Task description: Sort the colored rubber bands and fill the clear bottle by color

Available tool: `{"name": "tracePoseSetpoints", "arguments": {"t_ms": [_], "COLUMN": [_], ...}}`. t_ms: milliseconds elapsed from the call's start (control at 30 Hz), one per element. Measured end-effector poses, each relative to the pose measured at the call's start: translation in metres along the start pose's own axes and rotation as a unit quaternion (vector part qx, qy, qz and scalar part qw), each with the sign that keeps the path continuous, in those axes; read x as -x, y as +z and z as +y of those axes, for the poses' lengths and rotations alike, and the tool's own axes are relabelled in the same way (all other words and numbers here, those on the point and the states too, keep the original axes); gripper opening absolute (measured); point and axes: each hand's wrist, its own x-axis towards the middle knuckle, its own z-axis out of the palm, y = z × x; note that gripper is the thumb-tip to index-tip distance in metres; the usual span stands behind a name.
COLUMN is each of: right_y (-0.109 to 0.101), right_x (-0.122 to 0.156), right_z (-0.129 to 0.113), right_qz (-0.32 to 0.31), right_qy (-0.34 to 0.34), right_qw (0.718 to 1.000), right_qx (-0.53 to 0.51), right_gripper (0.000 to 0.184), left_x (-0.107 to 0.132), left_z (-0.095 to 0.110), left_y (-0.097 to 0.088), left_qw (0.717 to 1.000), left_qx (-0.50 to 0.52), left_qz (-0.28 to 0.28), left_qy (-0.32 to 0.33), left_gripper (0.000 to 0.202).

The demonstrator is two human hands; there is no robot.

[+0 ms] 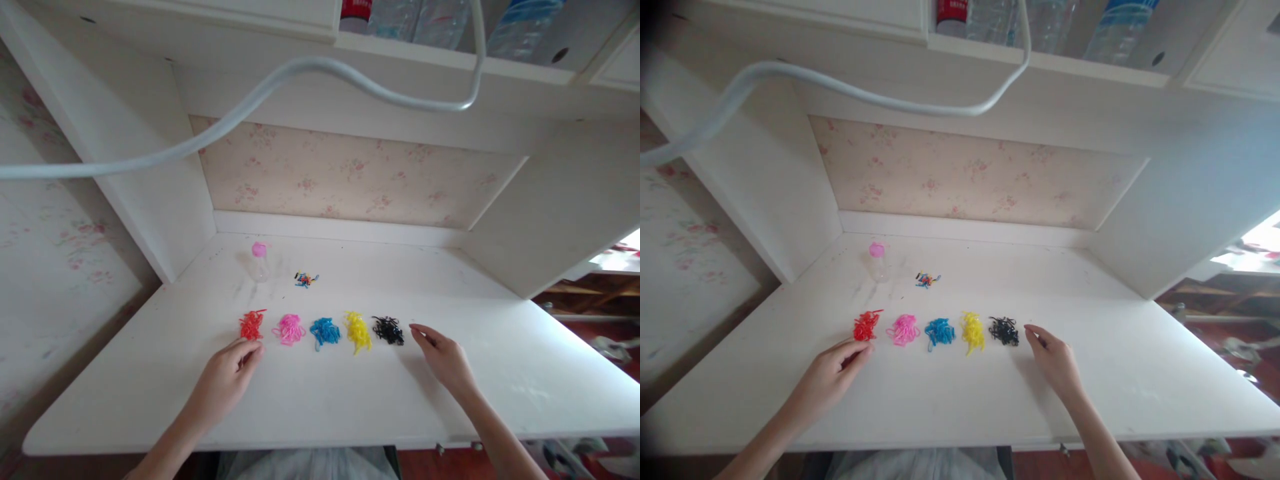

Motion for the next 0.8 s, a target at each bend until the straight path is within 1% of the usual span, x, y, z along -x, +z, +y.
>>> {"name": "tracePoseSetpoints", "arguments": {"t_ms": [133, 200, 300, 400, 433, 533, 667, 800], "right_y": [0.005, 0.006, 0.006, 0.006, 0.005, 0.004, 0.003, 0.003], "right_x": [0.013, 0.017, 0.018, 0.019, 0.02, 0.021, 0.021, 0.02], "right_z": [0.004, 0.005, 0.005, 0.004, 0.004, 0.002, 0.004, 0.006], "right_qz": [0.009, 0.015, 0.019, 0.02, 0.019, 0.021, 0.025, 0.016], "right_qy": [0.01, 0.014, 0.018, 0.016, 0.015, 0.018, 0.028, 0.034], "right_qw": [0.999, 0.999, 0.998, 0.998, 0.998, 0.997, 0.995, 0.994], "right_qx": [-0.036, -0.044, -0.056, -0.056, -0.056, -0.066, -0.094, -0.103], "right_gripper": [0.046, 0.046, 0.048, 0.05, 0.05, 0.049, 0.046, 0.046], "left_x": [-0.03, -0.05, -0.083, -0.115, -0.125, -0.149, -0.167, -0.173], "left_z": [0.025, 0.033, 0.038, 0.036, 0.034, 0.026, 0.015, 0.01], "left_y": [-0.002, 0.002, 0.013, 0.026, 0.03, 0.041, 0.05, 0.055], "left_qw": [0.998, 0.996, 0.992, 0.981, 0.976, 0.97, 0.964, 0.96], "left_qx": [-0.037, -0.066, -0.108, -0.178, -0.204, -0.234, -0.261, -0.279], "left_qz": [-0.031, -0.041, -0.047, -0.051, -0.052, -0.049, -0.037, -0.035], "left_qy": [0.032, 0.037, 0.041, 0.056, 0.054, 0.037, 0.018, 0.009], "left_gripper": [0.031, 0.031, 0.026, 0.025, 0.024, 0.022, 0.025, 0.027]}}
